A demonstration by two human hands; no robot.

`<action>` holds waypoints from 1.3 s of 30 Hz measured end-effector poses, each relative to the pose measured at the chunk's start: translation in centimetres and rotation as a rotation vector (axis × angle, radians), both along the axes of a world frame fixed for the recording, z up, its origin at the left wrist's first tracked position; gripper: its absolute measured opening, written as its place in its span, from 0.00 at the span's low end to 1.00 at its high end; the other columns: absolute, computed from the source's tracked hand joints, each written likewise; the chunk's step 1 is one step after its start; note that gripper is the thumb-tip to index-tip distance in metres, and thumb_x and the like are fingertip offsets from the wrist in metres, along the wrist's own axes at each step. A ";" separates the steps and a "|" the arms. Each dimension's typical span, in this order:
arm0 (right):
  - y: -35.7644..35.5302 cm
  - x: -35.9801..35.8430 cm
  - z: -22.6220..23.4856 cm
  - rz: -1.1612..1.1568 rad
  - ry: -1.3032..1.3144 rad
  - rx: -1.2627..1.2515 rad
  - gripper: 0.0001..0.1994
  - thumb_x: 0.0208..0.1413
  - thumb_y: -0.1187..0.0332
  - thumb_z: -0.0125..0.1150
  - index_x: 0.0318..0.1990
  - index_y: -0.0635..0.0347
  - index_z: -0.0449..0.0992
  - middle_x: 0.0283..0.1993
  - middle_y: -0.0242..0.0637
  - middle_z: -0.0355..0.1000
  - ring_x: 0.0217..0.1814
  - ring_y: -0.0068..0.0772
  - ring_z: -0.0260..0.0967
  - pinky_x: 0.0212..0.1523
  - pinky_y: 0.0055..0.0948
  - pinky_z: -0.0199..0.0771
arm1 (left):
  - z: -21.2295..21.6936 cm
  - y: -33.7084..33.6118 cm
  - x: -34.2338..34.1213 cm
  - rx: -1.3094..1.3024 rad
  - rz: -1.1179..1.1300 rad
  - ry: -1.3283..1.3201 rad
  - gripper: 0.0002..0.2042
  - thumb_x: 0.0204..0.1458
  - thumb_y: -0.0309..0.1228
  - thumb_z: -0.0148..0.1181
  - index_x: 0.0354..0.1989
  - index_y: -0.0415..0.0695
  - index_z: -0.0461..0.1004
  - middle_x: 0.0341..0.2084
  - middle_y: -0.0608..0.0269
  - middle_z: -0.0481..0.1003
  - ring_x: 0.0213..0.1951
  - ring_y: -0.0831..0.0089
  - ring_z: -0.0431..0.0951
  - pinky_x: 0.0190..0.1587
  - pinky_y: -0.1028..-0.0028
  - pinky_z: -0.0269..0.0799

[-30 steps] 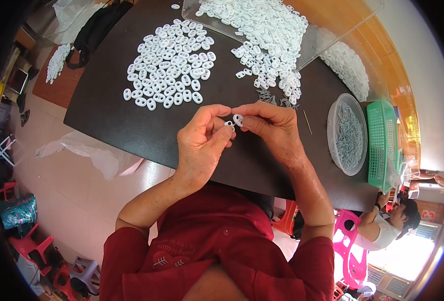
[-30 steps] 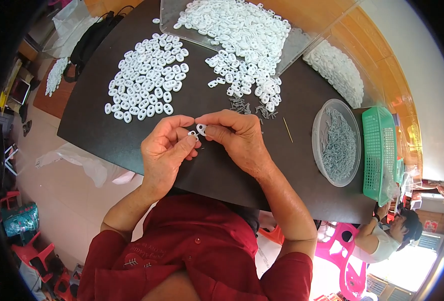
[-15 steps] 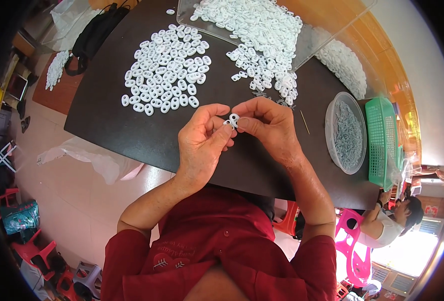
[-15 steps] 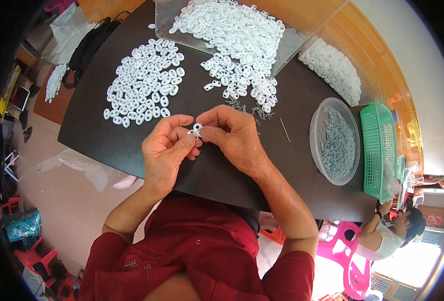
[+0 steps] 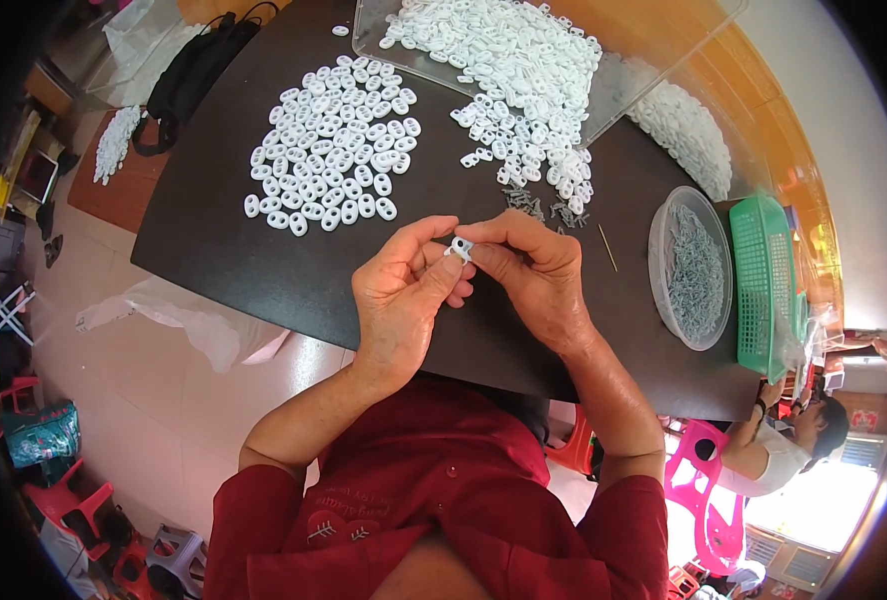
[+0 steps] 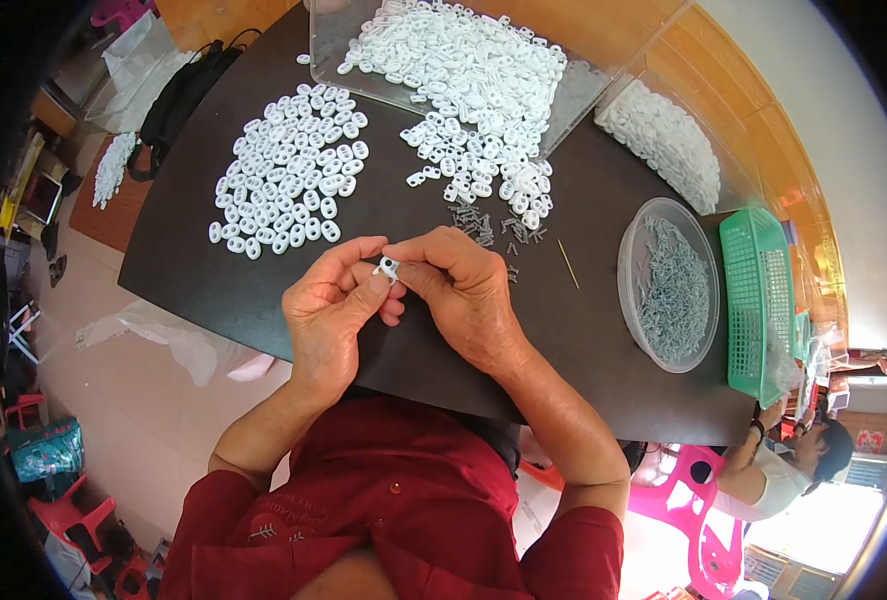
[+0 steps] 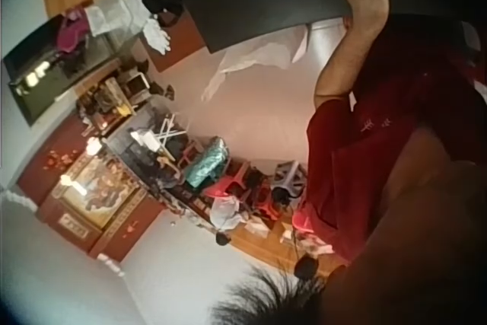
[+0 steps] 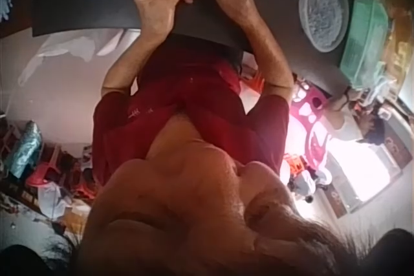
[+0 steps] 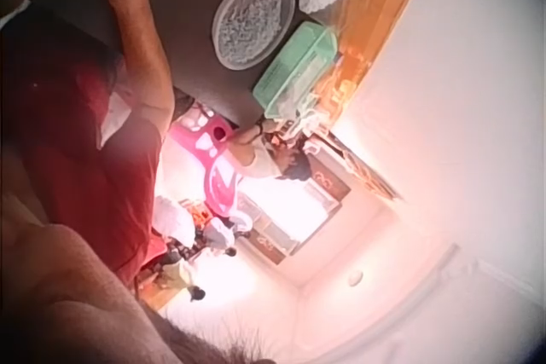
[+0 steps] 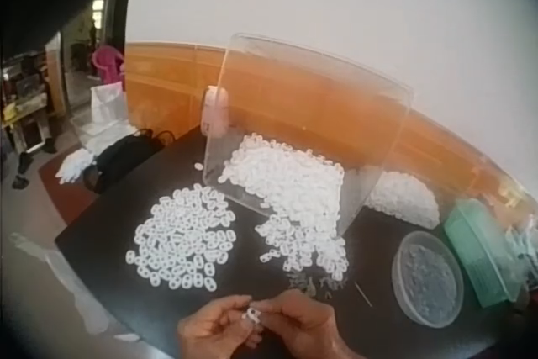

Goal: The person assembles small white plastic components by hand, inserting metal clips into them.

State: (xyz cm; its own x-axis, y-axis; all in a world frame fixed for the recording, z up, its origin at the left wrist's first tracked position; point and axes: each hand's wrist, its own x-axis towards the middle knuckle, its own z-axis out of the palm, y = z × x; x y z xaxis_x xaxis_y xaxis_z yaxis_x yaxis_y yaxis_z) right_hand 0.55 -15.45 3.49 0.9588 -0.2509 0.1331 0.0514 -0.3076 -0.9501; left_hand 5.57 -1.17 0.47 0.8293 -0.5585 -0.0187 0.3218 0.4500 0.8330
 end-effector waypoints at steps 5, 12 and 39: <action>0.3 -0.3 -0.2 -0.010 -0.053 -0.022 0.10 0.51 0.83 0.56 0.41 0.65 0.76 0.34 0.30 0.69 0.37 0.18 0.65 0.39 0.19 0.66 | -0.2 -0.3 -0.2 -0.039 0.024 0.000 0.15 0.55 0.19 0.52 0.52 0.34 0.66 0.28 0.63 0.74 0.28 0.79 0.73 0.32 0.81 0.71; 0.9 -0.6 0.3 -0.041 -0.084 -0.102 0.12 0.51 0.83 0.56 0.43 0.65 0.76 0.37 0.33 0.69 0.37 0.20 0.66 0.38 0.19 0.67 | 0.1 -0.3 0.1 -0.042 0.008 0.035 0.16 0.54 0.18 0.52 0.52 0.34 0.68 0.27 0.62 0.74 0.29 0.78 0.74 0.33 0.80 0.71; 1.2 -1.4 0.1 -0.111 -0.214 -0.387 0.16 0.42 0.83 0.64 0.42 0.64 0.75 0.36 0.35 0.71 0.33 0.23 0.67 0.34 0.21 0.70 | 0.4 0.1 0.1 -0.037 -0.008 0.007 0.10 0.55 0.22 0.55 0.45 0.32 0.72 0.31 0.62 0.76 0.31 0.82 0.73 0.34 0.82 0.69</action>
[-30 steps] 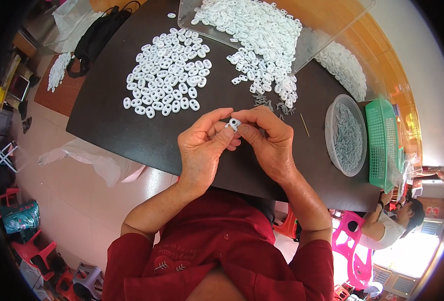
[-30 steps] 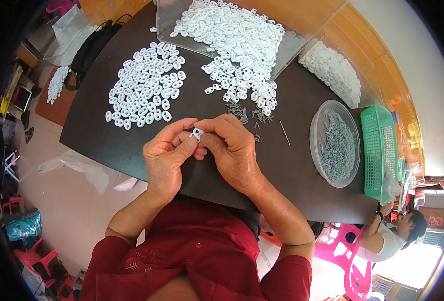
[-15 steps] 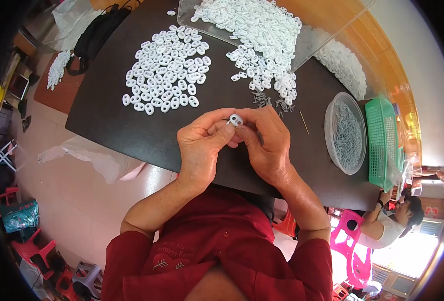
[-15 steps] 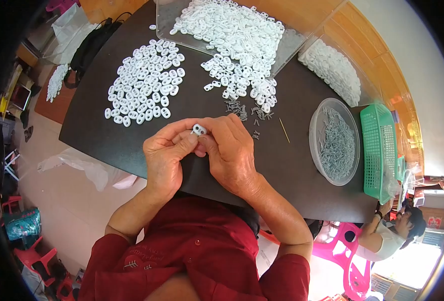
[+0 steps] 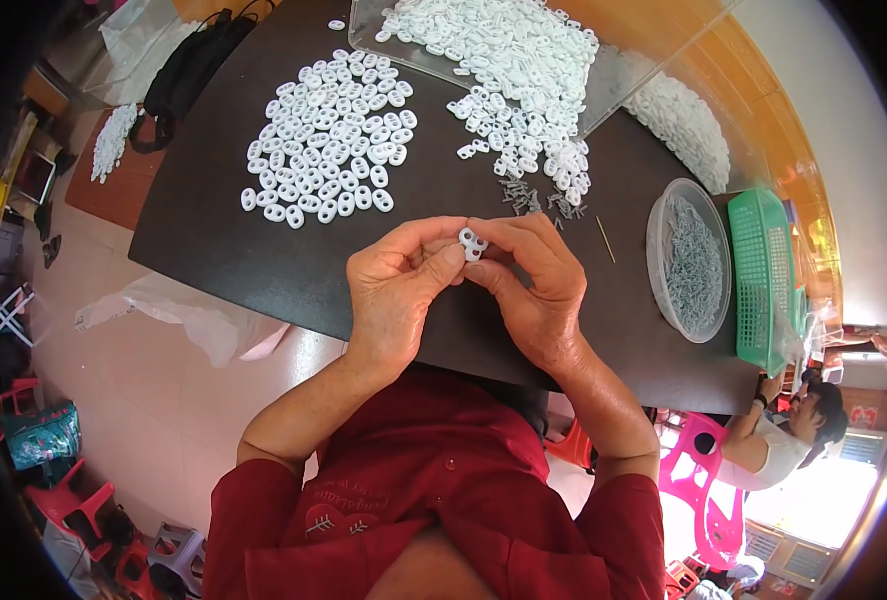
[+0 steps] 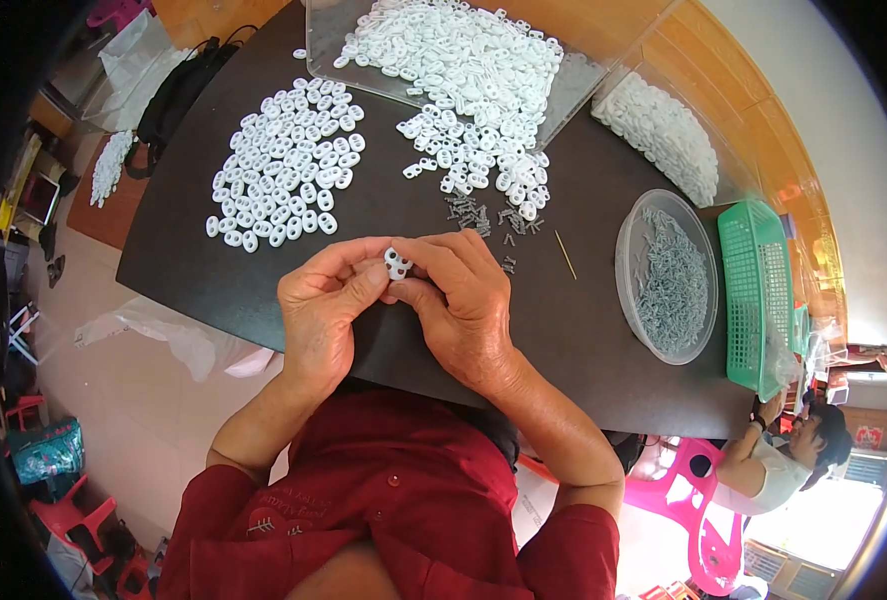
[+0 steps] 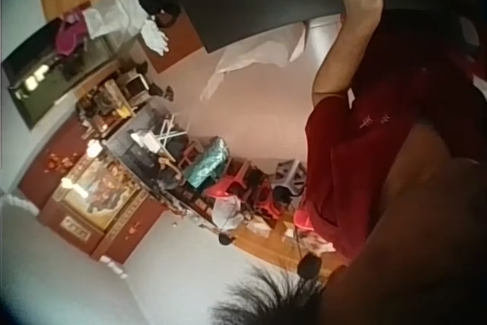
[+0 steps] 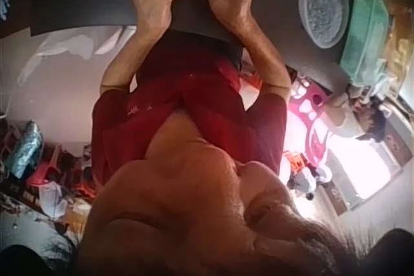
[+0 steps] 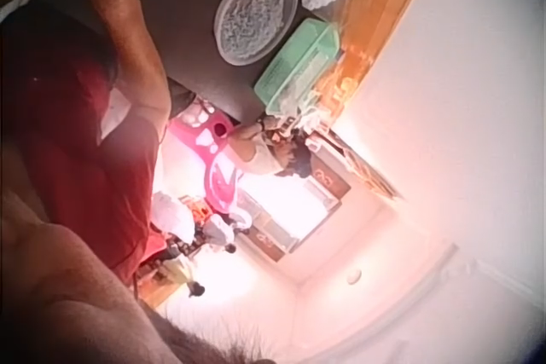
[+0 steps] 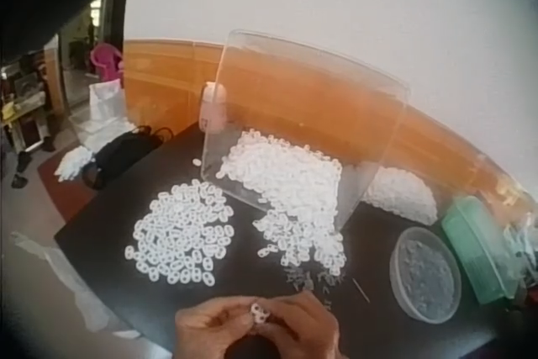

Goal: The person assembles small white plastic components by hand, inserting metal clips into them.

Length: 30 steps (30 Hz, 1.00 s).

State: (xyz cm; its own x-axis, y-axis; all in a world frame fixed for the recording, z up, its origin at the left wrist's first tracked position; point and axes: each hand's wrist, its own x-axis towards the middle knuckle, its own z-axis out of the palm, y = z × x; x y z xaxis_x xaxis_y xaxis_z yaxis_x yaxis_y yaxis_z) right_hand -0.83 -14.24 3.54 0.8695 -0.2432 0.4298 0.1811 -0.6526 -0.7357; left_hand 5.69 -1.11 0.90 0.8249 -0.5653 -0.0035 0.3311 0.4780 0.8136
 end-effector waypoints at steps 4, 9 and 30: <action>0.8 -0.4 0.7 -0.011 0.040 0.143 0.16 0.43 0.82 0.64 0.43 0.64 0.75 0.35 0.33 0.70 0.33 0.21 0.67 0.35 0.21 0.69 | 0.4 0.0 -0.4 -0.023 0.028 0.003 0.10 0.54 0.20 0.55 0.44 0.32 0.73 0.32 0.61 0.76 0.33 0.79 0.74 0.37 0.80 0.71; 0.7 -1.0 0.8 0.000 0.046 0.071 0.16 0.44 0.81 0.64 0.43 0.64 0.75 0.34 0.33 0.70 0.32 0.22 0.66 0.34 0.21 0.68 | 1.5 -0.1 -1.1 -0.038 0.069 -0.013 0.10 0.53 0.20 0.55 0.44 0.32 0.73 0.33 0.62 0.76 0.33 0.81 0.73 0.38 0.81 0.70; 0.8 -5.0 0.9 -0.148 -0.330 -0.123 0.15 0.40 0.80 0.66 0.39 0.69 0.75 0.30 0.40 0.74 0.28 0.35 0.68 0.28 0.27 0.69 | 2.1 -0.8 -4.6 -0.012 0.009 -0.313 0.11 0.54 0.20 0.55 0.45 0.32 0.73 0.35 0.63 0.74 0.36 0.81 0.72 0.41 0.83 0.68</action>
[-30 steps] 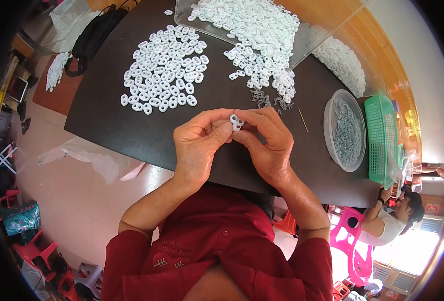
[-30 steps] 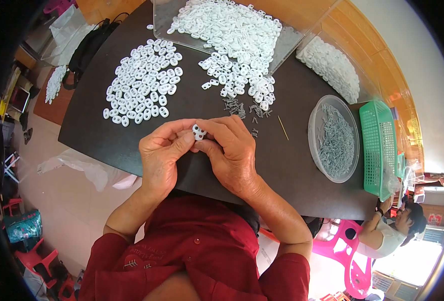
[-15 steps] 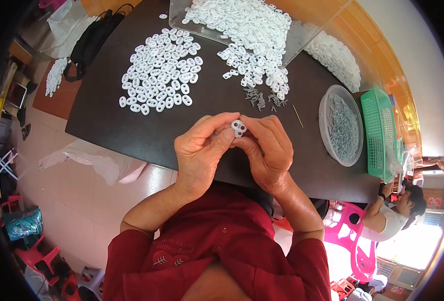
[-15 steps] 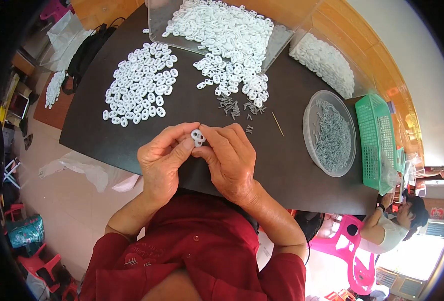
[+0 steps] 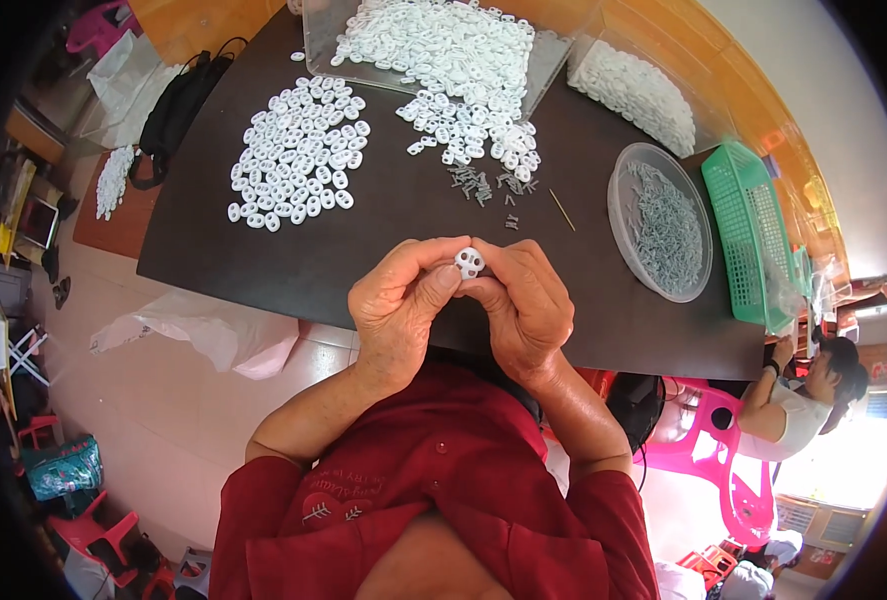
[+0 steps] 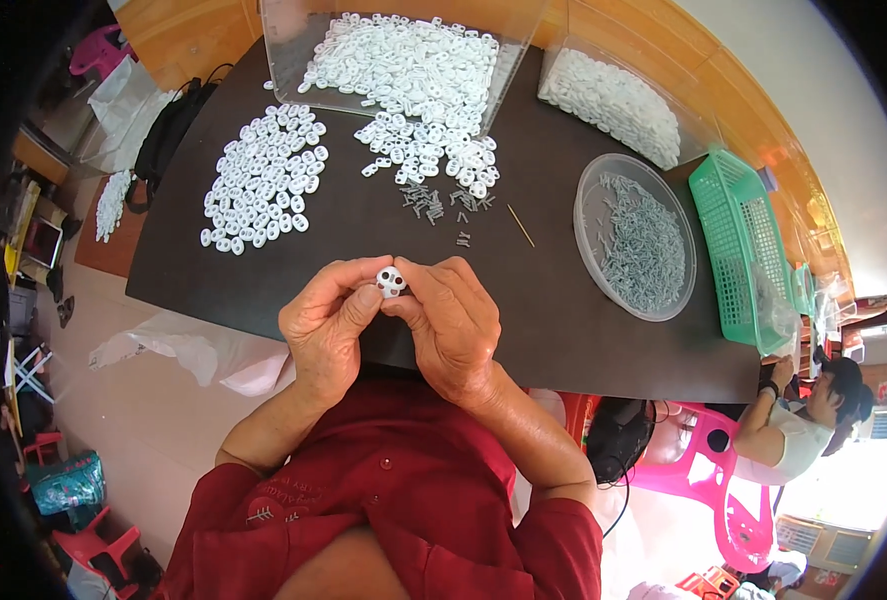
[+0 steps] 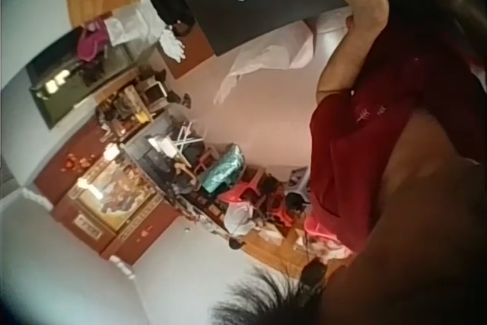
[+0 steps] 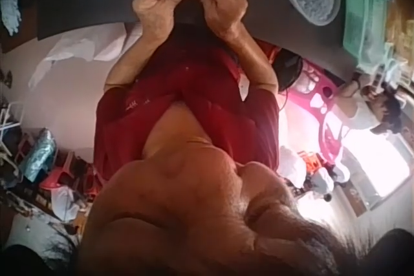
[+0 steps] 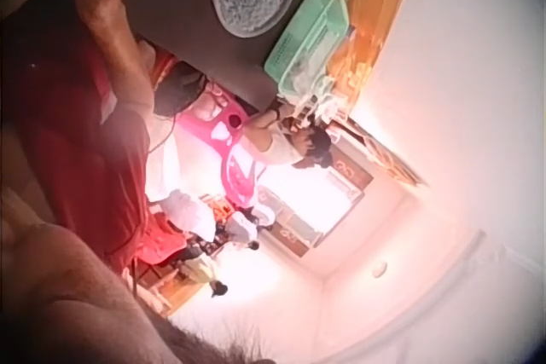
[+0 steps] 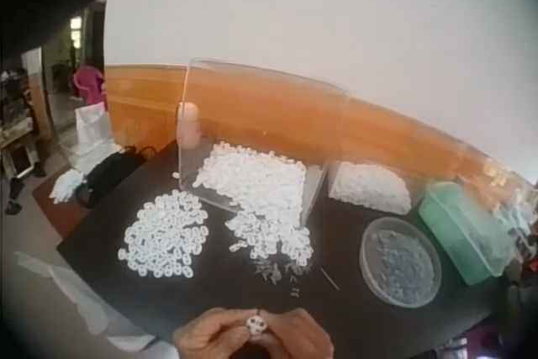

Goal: The person assembles small white plastic components by hand, inserting metal clips into them.

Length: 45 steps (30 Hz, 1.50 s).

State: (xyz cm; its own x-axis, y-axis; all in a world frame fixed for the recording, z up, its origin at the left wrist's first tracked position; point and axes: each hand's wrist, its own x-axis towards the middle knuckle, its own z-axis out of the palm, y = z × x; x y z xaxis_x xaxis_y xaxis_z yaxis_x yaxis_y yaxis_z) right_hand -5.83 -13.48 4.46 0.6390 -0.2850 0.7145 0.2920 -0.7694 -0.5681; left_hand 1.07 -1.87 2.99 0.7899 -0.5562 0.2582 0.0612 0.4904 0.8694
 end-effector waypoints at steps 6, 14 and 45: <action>-0.2 -0.8 0.0 0.001 -0.053 -0.023 0.13 0.44 0.78 0.64 0.40 0.70 0.76 0.27 0.38 0.72 0.28 0.30 0.67 0.27 0.24 0.67 | 0.5 -0.4 -0.9 0.013 -0.007 -0.054 0.12 0.55 0.20 0.54 0.47 0.33 0.73 0.33 0.65 0.72 0.33 0.82 0.70 0.37 0.84 0.68; 0.4 -1.9 0.0 -0.050 -0.074 -0.086 0.15 0.46 0.80 0.61 0.43 0.71 0.73 0.30 0.37 0.71 0.29 0.32 0.66 0.30 0.26 0.67 | 1.1 -0.5 -2.3 0.054 0.061 -0.196 0.12 0.55 0.21 0.54 0.48 0.34 0.73 0.33 0.66 0.71 0.34 0.84 0.67 0.36 0.86 0.63; 4.2 -3.3 2.1 -0.128 -0.339 -0.142 0.14 0.45 0.78 0.63 0.42 0.69 0.73 0.34 0.41 0.73 0.31 0.38 0.67 0.29 0.28 0.69 | 2.5 1.4 -5.1 -0.084 0.279 -0.428 0.11 0.57 0.26 0.54 0.45 0.33 0.73 0.34 0.63 0.73 0.36 0.79 0.70 0.41 0.81 0.66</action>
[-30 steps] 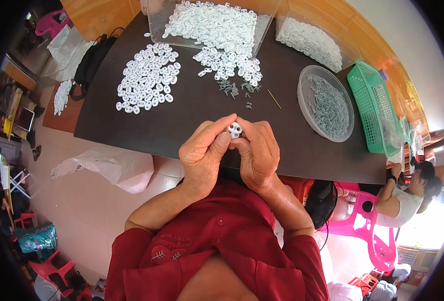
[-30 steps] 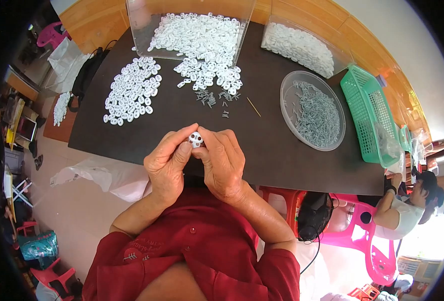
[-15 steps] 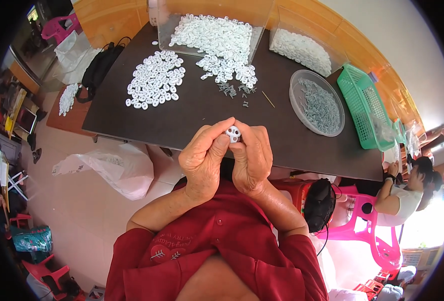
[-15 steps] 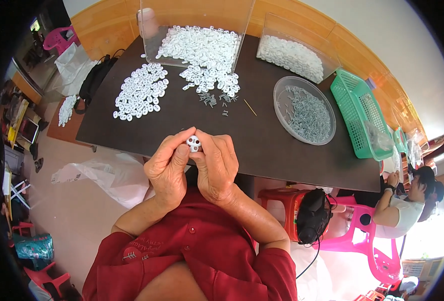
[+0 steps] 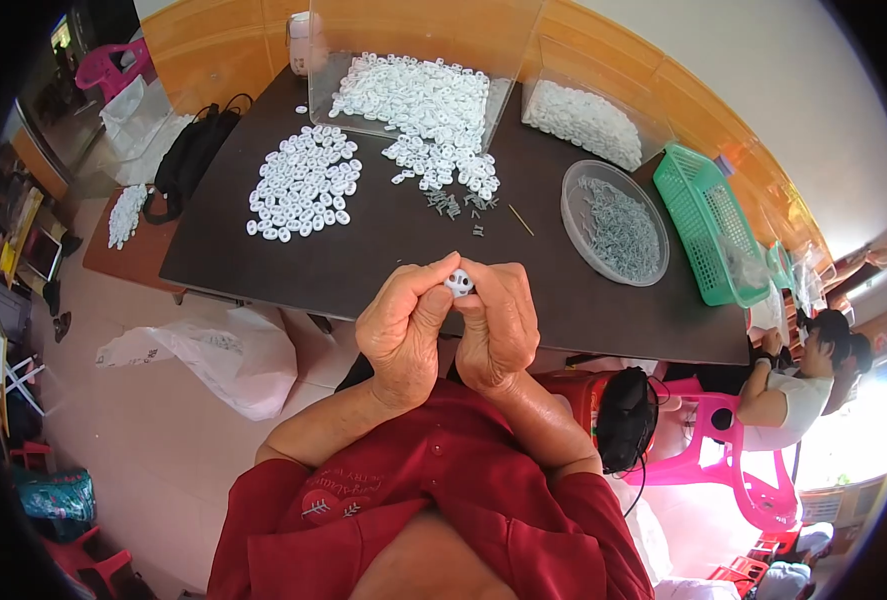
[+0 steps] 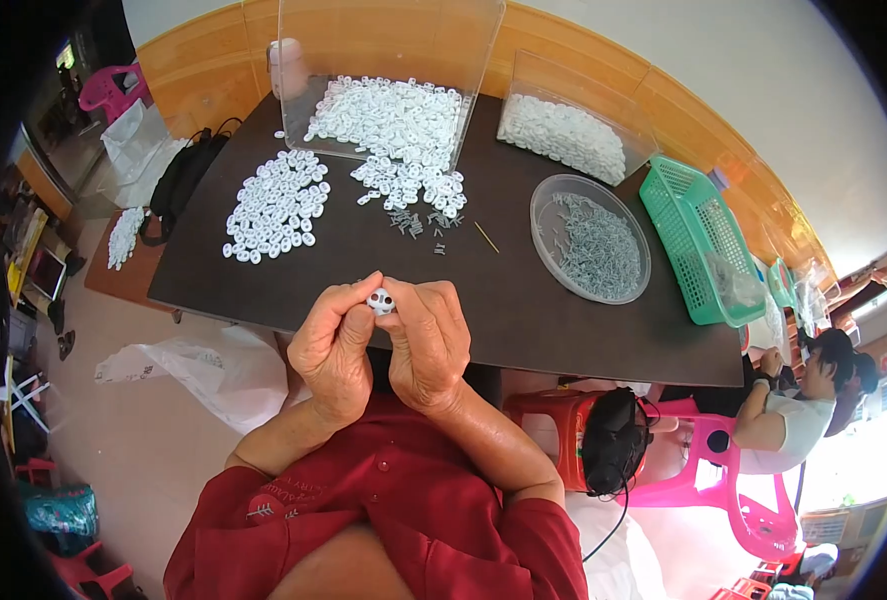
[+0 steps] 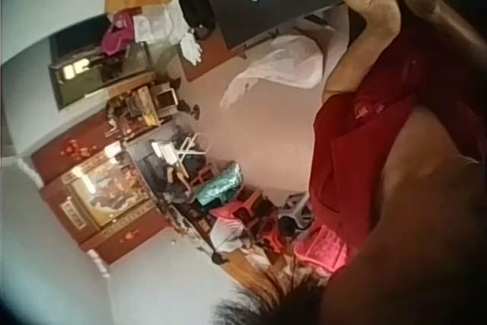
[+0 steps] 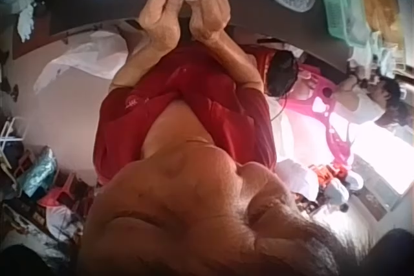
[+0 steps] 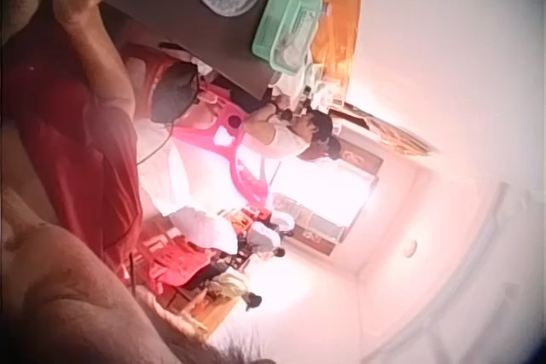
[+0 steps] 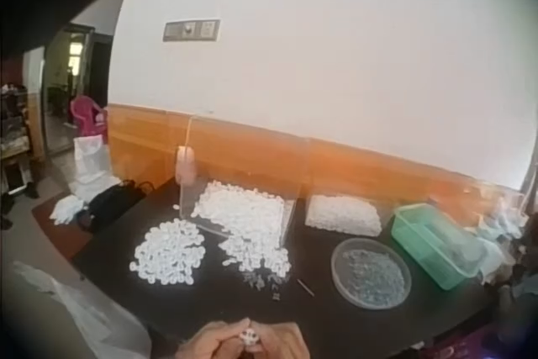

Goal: The person assembles small white plastic components by hand, inserting metal clips into them.

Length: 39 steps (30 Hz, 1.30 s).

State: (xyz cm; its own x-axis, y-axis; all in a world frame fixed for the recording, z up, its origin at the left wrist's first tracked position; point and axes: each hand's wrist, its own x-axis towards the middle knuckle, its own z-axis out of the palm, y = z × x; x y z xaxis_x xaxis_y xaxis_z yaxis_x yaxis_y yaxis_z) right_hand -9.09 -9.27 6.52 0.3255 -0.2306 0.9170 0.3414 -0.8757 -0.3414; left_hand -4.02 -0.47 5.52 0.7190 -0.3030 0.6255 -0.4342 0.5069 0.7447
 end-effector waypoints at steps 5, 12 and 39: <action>-0.4 0.6 -0.4 -0.038 0.012 0.005 0.14 0.46 0.78 0.63 0.42 0.69 0.73 0.34 0.41 0.73 0.30 0.38 0.67 0.29 0.28 0.69 | -0.2 -0.7 0.5 0.008 0.021 0.018 0.11 0.57 0.27 0.54 0.44 0.33 0.74 0.34 0.63 0.74 0.35 0.79 0.70 0.40 0.82 0.66; -0.7 1.1 -1.0 -0.057 0.037 0.013 0.12 0.47 0.78 0.62 0.41 0.69 0.73 0.34 0.41 0.73 0.30 0.38 0.67 0.28 0.29 0.69 | -0.6 -1.5 1.1 0.032 0.058 -0.003 0.09 0.57 0.25 0.53 0.43 0.35 0.74 0.29 0.65 0.72 0.31 0.80 0.69 0.34 0.82 0.65; -5.9 1.6 -2.1 -0.038 0.311 0.365 0.06 0.46 0.79 0.61 0.34 0.65 0.77 0.28 0.37 0.72 0.30 0.29 0.68 0.30 0.25 0.67 | -2.0 -4.1 2.3 0.193 -0.195 0.298 0.12 0.57 0.19 0.49 0.49 0.35 0.70 0.32 0.64 0.73 0.29 0.83 0.70 0.34 0.82 0.69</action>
State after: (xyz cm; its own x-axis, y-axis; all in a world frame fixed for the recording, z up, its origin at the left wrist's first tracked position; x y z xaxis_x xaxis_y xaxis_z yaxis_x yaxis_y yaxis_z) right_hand -7.48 -15.19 4.44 0.5563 -0.5364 0.6346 0.1447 -0.6895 -0.7097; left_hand -1.73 -4.57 3.50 0.7777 -0.5431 0.3166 -0.0947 0.3967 0.9131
